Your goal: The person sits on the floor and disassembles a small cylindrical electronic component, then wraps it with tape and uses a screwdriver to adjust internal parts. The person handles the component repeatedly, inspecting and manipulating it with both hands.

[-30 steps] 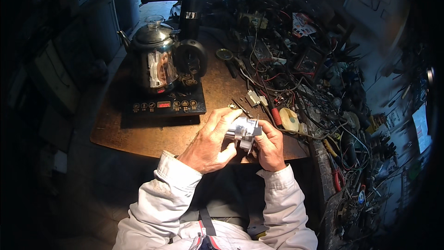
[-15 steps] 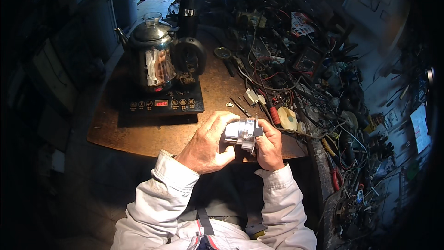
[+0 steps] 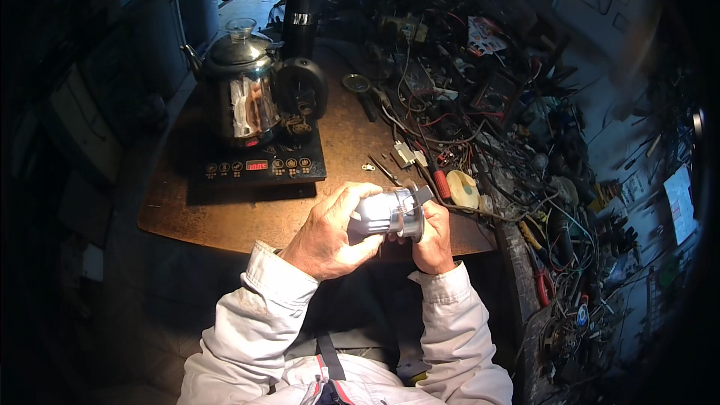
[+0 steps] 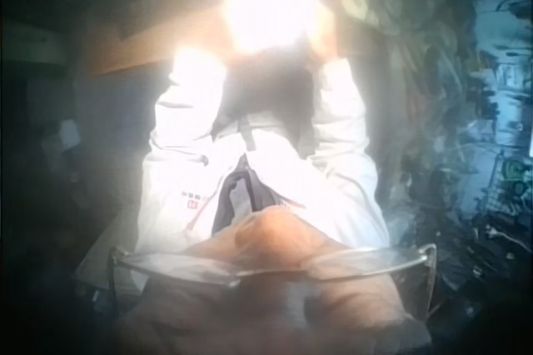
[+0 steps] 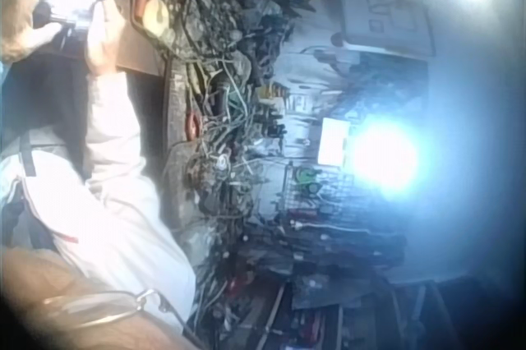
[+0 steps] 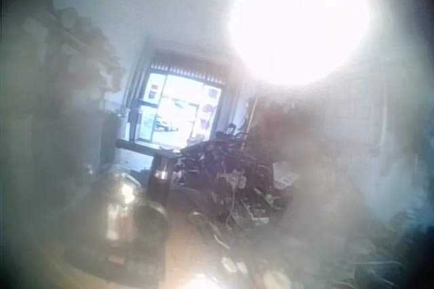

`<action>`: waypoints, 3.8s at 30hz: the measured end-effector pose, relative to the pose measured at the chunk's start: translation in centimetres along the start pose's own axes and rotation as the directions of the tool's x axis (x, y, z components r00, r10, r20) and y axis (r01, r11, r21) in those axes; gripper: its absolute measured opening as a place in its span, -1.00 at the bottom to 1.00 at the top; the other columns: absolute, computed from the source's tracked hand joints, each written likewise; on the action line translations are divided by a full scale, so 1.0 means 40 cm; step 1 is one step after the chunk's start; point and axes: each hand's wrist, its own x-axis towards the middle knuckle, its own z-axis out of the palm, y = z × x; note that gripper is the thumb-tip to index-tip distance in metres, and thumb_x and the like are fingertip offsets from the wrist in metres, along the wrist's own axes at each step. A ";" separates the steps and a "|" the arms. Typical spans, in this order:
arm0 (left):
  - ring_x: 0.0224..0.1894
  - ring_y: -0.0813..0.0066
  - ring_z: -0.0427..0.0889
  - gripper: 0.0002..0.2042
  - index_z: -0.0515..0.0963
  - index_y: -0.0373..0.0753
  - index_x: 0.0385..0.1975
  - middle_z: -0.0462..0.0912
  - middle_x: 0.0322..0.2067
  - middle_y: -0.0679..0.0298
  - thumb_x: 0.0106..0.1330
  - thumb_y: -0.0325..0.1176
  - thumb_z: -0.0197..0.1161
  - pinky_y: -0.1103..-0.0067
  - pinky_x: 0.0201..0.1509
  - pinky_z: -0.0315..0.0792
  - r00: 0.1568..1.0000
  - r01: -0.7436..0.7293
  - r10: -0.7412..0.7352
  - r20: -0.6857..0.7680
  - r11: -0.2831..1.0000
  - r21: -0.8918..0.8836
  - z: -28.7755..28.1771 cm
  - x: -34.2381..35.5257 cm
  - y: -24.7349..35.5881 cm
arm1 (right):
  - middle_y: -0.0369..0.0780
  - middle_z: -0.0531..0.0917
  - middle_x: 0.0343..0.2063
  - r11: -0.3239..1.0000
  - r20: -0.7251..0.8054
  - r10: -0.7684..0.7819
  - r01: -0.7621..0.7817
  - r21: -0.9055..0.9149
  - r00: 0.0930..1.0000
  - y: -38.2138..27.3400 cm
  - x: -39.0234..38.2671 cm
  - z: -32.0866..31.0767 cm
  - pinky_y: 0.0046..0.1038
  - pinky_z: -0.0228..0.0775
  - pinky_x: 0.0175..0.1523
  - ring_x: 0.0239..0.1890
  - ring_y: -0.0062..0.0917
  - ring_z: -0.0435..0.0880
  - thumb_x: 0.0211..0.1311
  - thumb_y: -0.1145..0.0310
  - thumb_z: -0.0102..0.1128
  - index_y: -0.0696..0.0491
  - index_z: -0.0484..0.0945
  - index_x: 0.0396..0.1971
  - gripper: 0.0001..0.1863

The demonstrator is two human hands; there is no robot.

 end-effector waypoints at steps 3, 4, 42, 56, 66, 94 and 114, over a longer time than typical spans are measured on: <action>-0.03 0.33 0.77 -0.39 0.48 -0.35 0.20 0.63 -0.02 0.10 0.08 -0.58 0.50 0.49 0.00 0.73 1.000 0.013 -0.013 -0.019 1.000 0.018 0.002 0.001 0.000 | -0.31 0.73 -0.34 1.000 0.027 0.023 -0.023 0.001 0.999 0.007 0.002 -0.014 -0.63 0.47 -0.38 -0.45 -0.75 0.63 0.63 0.31 0.09 0.17 0.65 0.01 -0.74; -0.05 0.34 0.77 -0.40 0.48 -0.36 0.19 0.64 -0.03 0.11 0.08 -0.58 0.51 0.49 0.00 0.73 0.999 0.033 -0.032 -0.032 0.999 0.034 0.003 0.000 0.000 | -0.29 0.73 -0.36 0.999 -0.042 0.021 -0.020 0.037 0.999 0.007 -0.001 -0.009 -0.63 0.47 -0.41 -0.48 -0.72 0.63 0.63 0.30 0.11 0.19 0.64 0.02 -0.73; 0.33 0.26 0.58 -0.27 0.45 -0.29 0.40 0.51 0.35 0.11 0.19 -0.59 0.59 0.30 0.45 0.47 0.958 0.275 -0.274 0.088 0.777 -0.566 0.005 -0.033 -0.036 | -0.07 0.64 0.09 0.938 -0.259 -0.344 0.319 -0.134 0.902 0.036 -0.015 0.037 -0.38 0.59 0.13 0.02 -0.42 0.70 0.27 0.21 0.57 0.25 0.53 0.20 -0.37; 0.39 0.21 0.52 -0.28 0.54 -0.31 0.32 0.31 0.47 0.06 0.07 -0.64 0.64 0.29 0.41 0.55 0.960 0.271 -0.276 0.047 0.874 -0.404 0.005 -0.033 -0.007 | 0.02 0.22 0.50 0.964 0.176 -0.261 0.247 0.100 0.949 0.004 0.003 0.000 -0.09 0.17 0.58 0.58 -0.13 0.22 0.07 0.39 0.59 0.14 0.54 0.33 -0.25; 0.38 0.29 0.52 -0.51 0.56 -0.30 0.31 0.40 0.41 0.07 0.37 -0.75 0.19 0.42 0.34 0.56 0.960 0.235 -0.274 -0.065 0.907 -0.349 0.009 -0.032 0.009 | -0.04 0.44 0.31 0.937 -0.105 -0.349 0.347 -0.043 0.931 0.025 -0.008 0.023 -0.25 0.58 0.35 0.30 -0.26 0.60 -0.06 0.51 0.73 0.20 0.60 0.18 -0.28; 0.20 0.38 0.63 -0.41 0.46 -0.27 0.37 0.53 0.28 0.17 0.33 -0.60 0.44 0.41 0.37 0.52 0.957 0.227 -0.290 -0.033 0.812 -0.538 -0.002 -0.023 0.013 | -0.17 0.63 0.10 0.962 -0.002 -0.270 0.270 -0.035 0.963 0.032 -0.016 0.028 -0.45 0.66 0.12 0.05 -0.49 0.73 -0.07 0.61 0.70 0.15 0.62 0.23 -0.25; 0.32 0.30 0.59 -0.27 0.43 -0.27 0.33 0.55 0.29 0.13 0.12 -0.65 0.60 0.36 0.39 0.54 0.961 0.251 -0.270 0.065 0.745 -0.618 -0.007 -0.042 -0.006 | -0.12 0.58 0.16 0.969 0.174 -0.240 0.225 0.104 0.955 0.014 -0.019 0.000 -0.30 0.61 0.31 0.23 -0.35 0.67 0.04 0.75 0.48 0.27 0.49 0.29 -0.28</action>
